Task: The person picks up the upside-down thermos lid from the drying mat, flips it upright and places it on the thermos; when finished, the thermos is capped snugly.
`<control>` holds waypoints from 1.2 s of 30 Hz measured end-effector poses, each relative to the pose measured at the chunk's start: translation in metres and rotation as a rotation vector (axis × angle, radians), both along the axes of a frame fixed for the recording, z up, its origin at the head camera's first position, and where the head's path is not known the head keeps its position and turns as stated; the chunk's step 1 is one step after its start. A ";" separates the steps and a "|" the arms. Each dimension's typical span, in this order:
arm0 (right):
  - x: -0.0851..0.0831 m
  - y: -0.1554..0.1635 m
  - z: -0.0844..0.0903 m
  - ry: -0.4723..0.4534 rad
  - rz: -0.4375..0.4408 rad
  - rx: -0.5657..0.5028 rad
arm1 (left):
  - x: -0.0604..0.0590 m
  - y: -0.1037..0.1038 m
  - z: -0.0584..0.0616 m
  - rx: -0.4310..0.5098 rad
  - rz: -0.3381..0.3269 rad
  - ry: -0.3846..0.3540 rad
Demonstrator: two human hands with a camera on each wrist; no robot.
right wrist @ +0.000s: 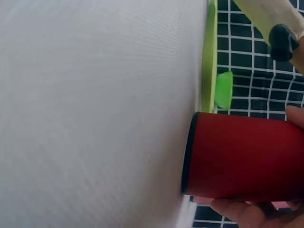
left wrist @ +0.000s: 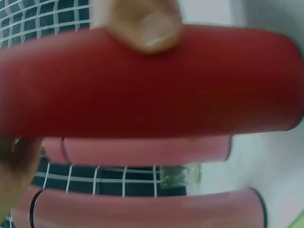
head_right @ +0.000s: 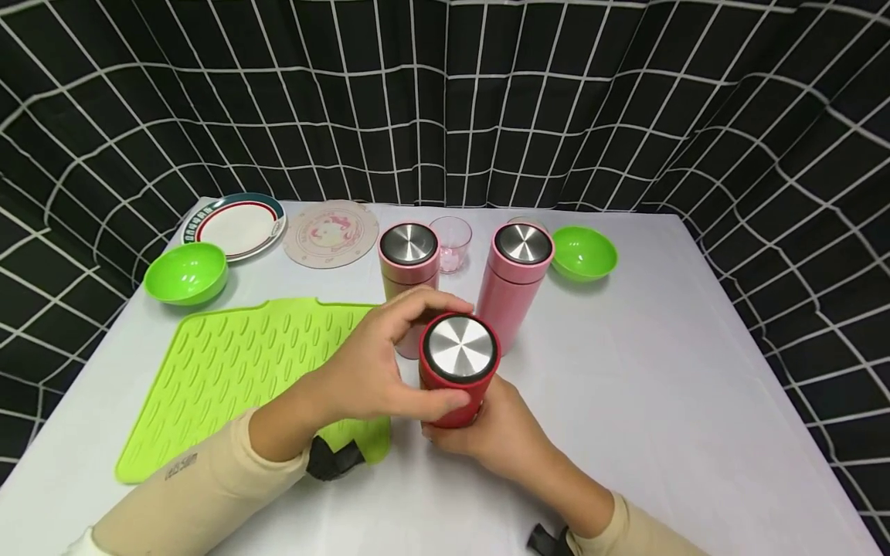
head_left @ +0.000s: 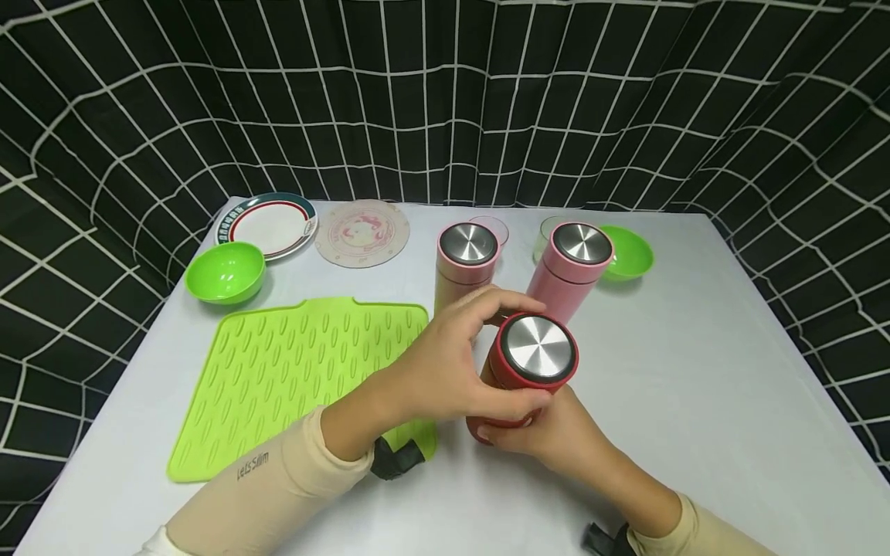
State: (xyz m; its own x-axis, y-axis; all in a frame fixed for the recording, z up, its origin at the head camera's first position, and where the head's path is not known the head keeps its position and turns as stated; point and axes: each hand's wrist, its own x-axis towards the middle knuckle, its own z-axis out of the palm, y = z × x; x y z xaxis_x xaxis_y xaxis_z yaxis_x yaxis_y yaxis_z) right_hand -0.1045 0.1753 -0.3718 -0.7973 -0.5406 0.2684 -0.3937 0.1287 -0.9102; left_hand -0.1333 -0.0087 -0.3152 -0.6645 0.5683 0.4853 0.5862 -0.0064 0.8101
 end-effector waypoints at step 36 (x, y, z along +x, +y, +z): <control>-0.006 0.004 -0.015 0.065 0.006 -0.021 | 0.004 0.002 -0.003 -0.043 0.031 -0.006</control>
